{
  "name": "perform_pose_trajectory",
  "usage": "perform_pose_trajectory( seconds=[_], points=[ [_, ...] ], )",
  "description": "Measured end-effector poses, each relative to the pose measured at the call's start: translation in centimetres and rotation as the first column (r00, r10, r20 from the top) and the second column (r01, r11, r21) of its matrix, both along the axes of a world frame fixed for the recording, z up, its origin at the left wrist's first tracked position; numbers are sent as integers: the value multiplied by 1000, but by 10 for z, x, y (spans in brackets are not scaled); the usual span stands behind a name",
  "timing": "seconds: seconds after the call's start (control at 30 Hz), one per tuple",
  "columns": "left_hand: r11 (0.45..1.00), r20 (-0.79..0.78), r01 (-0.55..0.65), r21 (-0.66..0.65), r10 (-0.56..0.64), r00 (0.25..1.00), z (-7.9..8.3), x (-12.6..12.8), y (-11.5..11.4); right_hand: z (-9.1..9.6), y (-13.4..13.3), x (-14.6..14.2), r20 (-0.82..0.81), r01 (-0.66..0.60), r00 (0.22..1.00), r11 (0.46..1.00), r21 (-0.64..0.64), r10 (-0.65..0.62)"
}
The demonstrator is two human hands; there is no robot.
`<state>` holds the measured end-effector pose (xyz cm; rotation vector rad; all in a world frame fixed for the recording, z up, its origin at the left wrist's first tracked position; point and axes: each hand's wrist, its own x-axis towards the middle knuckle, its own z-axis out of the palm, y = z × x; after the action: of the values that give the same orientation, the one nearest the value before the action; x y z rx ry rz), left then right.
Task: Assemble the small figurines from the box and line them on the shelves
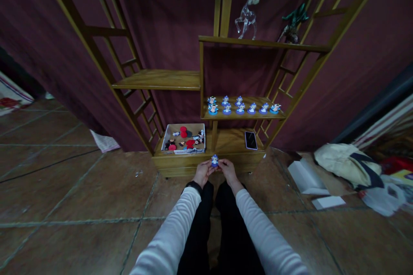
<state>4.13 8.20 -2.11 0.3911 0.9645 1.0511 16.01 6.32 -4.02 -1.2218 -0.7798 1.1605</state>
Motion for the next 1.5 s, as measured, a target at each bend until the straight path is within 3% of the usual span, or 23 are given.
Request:
perform_pose_trajectory(
  seconds=[0.37, 0.57, 0.83, 1.03, 1.23, 1.5],
  points=[
    [998, 34, 55, 27, -55, 998, 4, -2, -2, -3, 0, 1, 76, 12, 997, 1000, 21, -14],
    [996, 41, 70, 50, -72, 997, 0, -3, -1, -5, 4, 2, 151, 90, 983, 991, 94, -104],
    [977, 5, 140, 159, -142, 990, -7, 0, -4, 0, 2, 6, 88, -37, 996, 988, 152, 24],
    [978, -49, 99, 184, -91, 995, -14, 5, -3, -2, 3, 7, 83, -31, 996, 989, 145, 19],
    [966, -36, 135, 219, -130, 991, -16, 5, -2, -1, 3, 4, 152, -7, 988, 990, 142, -14],
    [968, -1, 153, 200, -156, 988, -17, 1, 2, -10, 6, 6, 237, -72, 971, 984, 163, 32]
  ],
)
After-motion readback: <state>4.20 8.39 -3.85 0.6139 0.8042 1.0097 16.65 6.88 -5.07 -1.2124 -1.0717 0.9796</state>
